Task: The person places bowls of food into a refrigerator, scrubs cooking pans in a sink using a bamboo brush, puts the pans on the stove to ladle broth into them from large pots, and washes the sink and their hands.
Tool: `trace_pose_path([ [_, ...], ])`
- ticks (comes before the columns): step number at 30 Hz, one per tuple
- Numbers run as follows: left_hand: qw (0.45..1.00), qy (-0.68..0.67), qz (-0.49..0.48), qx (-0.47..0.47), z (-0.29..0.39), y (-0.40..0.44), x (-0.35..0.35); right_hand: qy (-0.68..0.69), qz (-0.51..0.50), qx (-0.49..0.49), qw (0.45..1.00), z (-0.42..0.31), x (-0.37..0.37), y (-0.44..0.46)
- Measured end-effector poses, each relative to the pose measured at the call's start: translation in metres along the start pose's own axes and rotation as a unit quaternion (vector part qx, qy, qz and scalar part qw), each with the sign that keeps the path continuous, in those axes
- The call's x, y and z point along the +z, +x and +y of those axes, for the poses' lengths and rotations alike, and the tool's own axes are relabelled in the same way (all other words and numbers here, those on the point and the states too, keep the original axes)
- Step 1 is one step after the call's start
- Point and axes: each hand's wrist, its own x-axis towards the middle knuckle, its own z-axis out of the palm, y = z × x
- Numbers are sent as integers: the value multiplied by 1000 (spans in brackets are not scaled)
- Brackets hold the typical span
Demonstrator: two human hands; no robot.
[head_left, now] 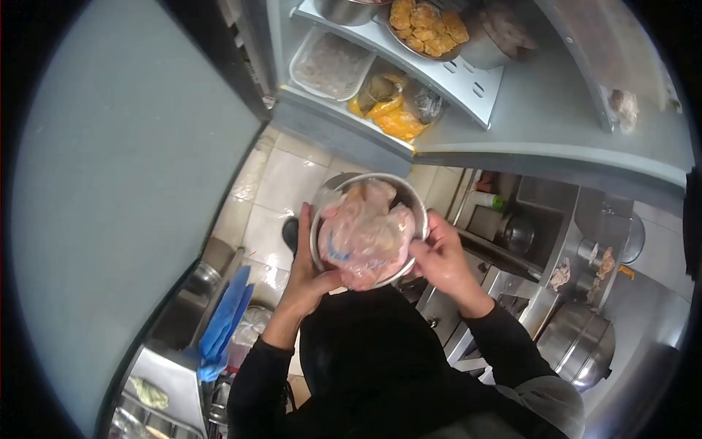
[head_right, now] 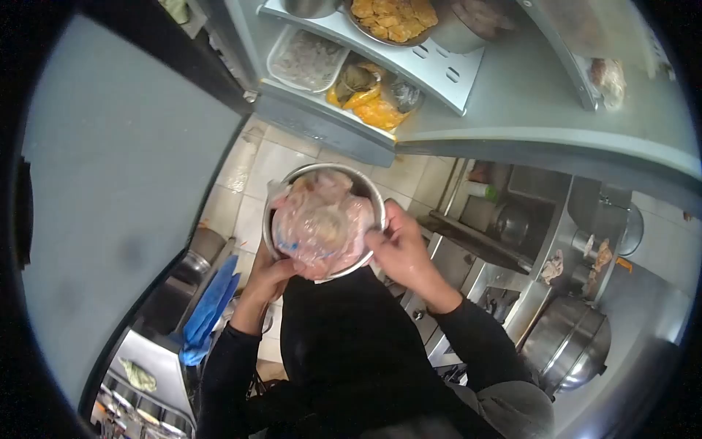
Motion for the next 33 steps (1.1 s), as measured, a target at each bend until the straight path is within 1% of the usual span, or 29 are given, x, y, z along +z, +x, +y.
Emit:
trace_pose_path([
  [1,1000,-13,2,5,-9,5,-5,6,4,-7,1000,8,1,5],
  [2,1000,-23,6,13,-14,12,-11,-55,-15,-4,998,14,-5,10],
  [5,997,-63,22,30,-24,20,-32,16,-149,-4,989,9,-21,31],
  [6,996,-79,27,32,-29,19,-39,24,-165,-32,986,-4,-31,44],
  [7,994,-94,32,35,-35,18,-47,42,-56,-57,996,-21,-33,57],
  [8,993,-108,44,29,-41,14,-56,-15,24,-169,985,-31,-44,82],
  [9,991,-121,56,20,-48,8,-66,-15,108,-197,974,-43,-59,104],
  [10,989,-133,70,10,-56,1,-75,-51,188,-250,949,-60,-73,132],
  [12,984,-150,97,9,-70,-11,-92,-83,342,-352,867,-79,-108,194],
  [13,981,-158,110,9,-74,-17,-96,-169,412,-395,804,-86,-125,225],
  [14,978,-174,106,34,-76,-22,-97,-251,475,-430,725,-91,-139,250],
  [17,974,-184,130,8,-87,-43,-116,-282,511,-432,688,-102,-160,286],
  [18,975,-176,137,21,-87,-46,-117,-283,507,-447,680,-110,-170,299],
  [20,975,-154,162,10,-80,-57,-119,-287,499,-474,666,-125,-191,321],
  [21,974,-142,175,7,-78,-63,-120,-317,509,-459,655,-134,-202,331],
  [22,978,-140,155,17,-82,-66,-127,-346,519,-444,643,-142,-213,342],
  [23,976,-146,158,22,-83,-69,-130,-374,528,-429,630,-150,-217,346],
  [25,973,-159,167,33,-84,-74,-133,-391,537,-447,599,-151,-219,352],
  [26,971,-162,176,22,-80,-76,-133,-399,542,-454,584,-150,-220,353],
  [28,973,-153,174,24,-77,-75,-136,-375,503,-495,601,-151,-231,354],
  [30,975,-131,180,25,-69,-75,-132,-313,517,-508,614,-147,-222,351],
  [31,973,-132,186,26,-70,-75,-135,-264,550,-497,617,-136,-212,348],
  [32,972,-131,191,25,-72,-76,-139,-167,520,-442,712,-128,-188,327],
  [33,972,-130,195,26,-71,-75,-141,-61,494,-374,783,-122,-161,304],
])
